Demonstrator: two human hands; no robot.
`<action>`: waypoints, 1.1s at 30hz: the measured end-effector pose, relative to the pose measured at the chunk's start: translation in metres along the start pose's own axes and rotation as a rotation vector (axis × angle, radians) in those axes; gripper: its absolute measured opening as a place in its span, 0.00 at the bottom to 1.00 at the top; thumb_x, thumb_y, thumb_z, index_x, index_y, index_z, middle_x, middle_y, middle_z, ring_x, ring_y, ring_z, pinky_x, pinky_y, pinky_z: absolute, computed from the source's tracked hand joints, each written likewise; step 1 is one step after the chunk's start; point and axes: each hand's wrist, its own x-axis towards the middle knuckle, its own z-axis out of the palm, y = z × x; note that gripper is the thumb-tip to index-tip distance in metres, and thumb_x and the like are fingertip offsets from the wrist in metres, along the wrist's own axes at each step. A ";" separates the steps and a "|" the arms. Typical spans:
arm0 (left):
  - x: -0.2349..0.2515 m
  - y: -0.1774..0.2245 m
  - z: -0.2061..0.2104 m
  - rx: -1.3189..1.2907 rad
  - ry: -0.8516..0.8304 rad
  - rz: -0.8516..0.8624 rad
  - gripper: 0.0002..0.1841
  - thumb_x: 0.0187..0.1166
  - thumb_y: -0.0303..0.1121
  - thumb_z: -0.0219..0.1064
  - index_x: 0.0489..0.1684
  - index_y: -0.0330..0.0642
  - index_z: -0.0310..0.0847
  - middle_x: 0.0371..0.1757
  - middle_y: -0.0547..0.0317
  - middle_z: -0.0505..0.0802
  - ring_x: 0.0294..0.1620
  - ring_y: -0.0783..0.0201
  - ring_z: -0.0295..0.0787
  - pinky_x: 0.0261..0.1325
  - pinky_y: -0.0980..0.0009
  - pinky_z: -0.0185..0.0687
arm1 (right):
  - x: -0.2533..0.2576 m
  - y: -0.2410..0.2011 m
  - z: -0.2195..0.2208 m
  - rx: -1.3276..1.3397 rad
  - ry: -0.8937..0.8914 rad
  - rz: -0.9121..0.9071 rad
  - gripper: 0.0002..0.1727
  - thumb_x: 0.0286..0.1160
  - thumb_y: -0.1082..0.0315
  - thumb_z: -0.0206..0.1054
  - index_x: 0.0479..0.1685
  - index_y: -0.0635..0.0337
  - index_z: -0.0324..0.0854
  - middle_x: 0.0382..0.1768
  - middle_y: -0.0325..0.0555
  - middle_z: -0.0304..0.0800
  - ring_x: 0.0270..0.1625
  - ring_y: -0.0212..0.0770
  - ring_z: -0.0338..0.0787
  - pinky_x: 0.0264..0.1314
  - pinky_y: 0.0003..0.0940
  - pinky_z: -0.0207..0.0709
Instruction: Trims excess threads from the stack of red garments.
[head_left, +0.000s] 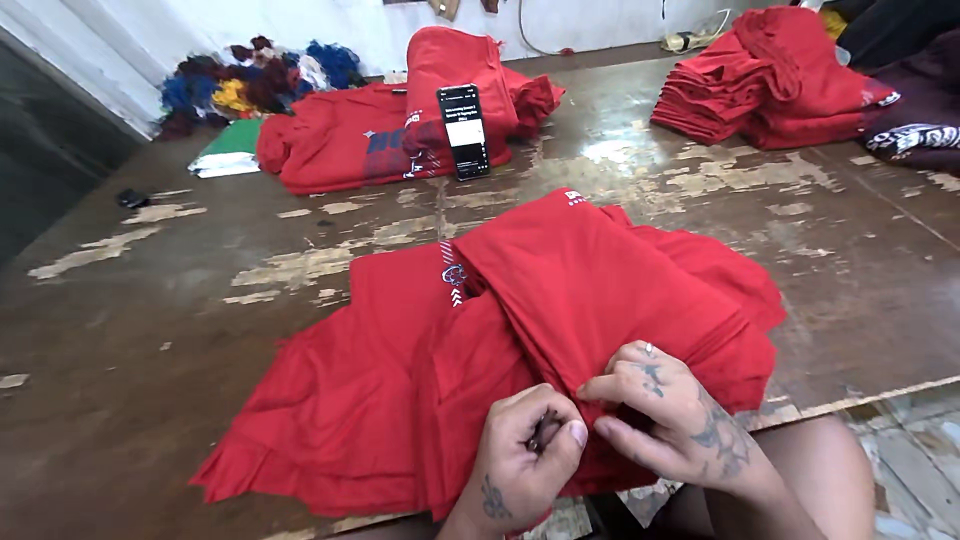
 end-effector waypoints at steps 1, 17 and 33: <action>-0.001 0.000 0.000 -0.008 0.006 0.004 0.11 0.79 0.36 0.66 0.28 0.40 0.81 0.24 0.68 0.80 0.24 0.83 0.71 0.28 0.88 0.65 | 0.000 -0.001 0.000 -0.017 -0.002 -0.005 0.15 0.83 0.59 0.60 0.44 0.56 0.89 0.32 0.45 0.91 0.41 0.45 0.89 0.51 0.40 0.77; 0.004 0.001 0.005 0.036 0.052 -0.066 0.20 0.82 0.49 0.68 0.33 0.38 0.84 0.20 0.72 0.77 0.20 0.86 0.66 0.23 0.89 0.61 | 0.001 -0.010 0.006 0.035 0.105 -0.011 0.07 0.76 0.69 0.60 0.37 0.61 0.83 0.34 0.50 0.89 0.44 0.45 0.89 0.49 0.35 0.82; 0.001 -0.001 -0.001 -0.168 0.047 -0.062 0.10 0.83 0.38 0.66 0.35 0.42 0.85 0.27 0.73 0.85 0.26 0.87 0.75 0.28 0.90 0.68 | -0.003 -0.001 0.002 0.181 0.143 0.068 0.08 0.75 0.70 0.59 0.38 0.66 0.80 0.36 0.55 0.91 0.44 0.42 0.92 0.51 0.30 0.85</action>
